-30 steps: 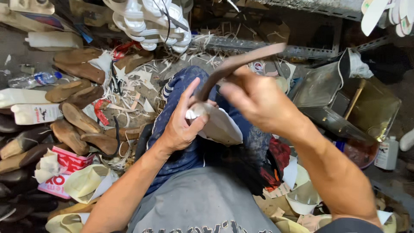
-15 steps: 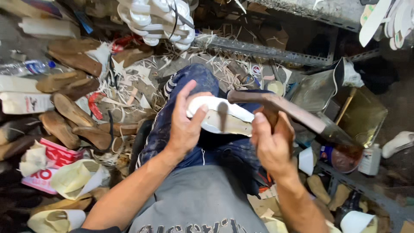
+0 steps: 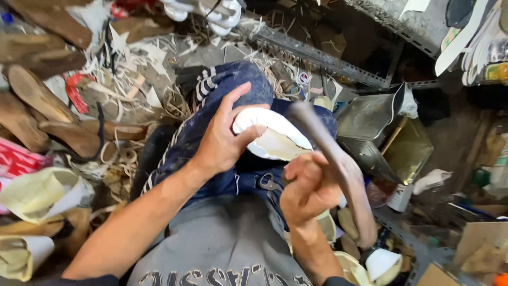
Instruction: The person sits on the floor and uses pliers to trim and shape the edge of a white shoe upper. They repeatedly adjust the shoe's position and use a wooden mallet to tap the pliers and the shoe during the process.
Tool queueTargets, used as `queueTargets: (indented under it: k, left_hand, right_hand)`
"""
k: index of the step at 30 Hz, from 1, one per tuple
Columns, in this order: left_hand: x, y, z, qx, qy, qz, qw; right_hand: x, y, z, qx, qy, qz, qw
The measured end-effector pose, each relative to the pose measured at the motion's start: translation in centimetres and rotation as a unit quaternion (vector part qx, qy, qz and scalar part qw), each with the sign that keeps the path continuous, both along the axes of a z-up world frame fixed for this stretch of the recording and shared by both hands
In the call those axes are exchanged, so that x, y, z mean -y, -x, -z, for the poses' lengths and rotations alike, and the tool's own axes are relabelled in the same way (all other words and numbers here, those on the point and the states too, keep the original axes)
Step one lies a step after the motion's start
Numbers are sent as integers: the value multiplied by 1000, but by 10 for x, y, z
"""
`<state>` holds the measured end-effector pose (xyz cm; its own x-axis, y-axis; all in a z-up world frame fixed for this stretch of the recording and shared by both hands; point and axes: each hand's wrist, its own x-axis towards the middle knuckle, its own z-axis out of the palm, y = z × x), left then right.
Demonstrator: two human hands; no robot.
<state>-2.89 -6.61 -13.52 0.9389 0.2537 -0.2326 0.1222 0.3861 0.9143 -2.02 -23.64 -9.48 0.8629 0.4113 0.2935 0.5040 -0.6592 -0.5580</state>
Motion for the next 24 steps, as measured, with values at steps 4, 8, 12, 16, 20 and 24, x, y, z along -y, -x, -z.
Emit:
queueTargets:
  k: [4,8,12,16,20,24]
  left_hand:
    - [-4,-4,-3,23,1,-13,1000]
    - [1,-2,-4,2,-1,-11,1000]
    - [-4,-10,-8,-6,-57,-23,998]
    - [2,-6,-6,-42,-56,-21,997]
    - [-1,-10,-12,-30,-79,-44,995]
    - [9,-8,-8,-60,-25,-35,997]
  right_hand:
    - [-6,-12,-1,-24,-76,-19,997]
    - [-8,-13,-20,142,-165,59,974]
    - [-43,-17,-35,12,26,30,999]
    - [-45,-15,-44,14,-303,24,953]
    - [-28,-19,-20,51,46,-26,997]
    - [91,-17,94,-17,-32,-30,999]
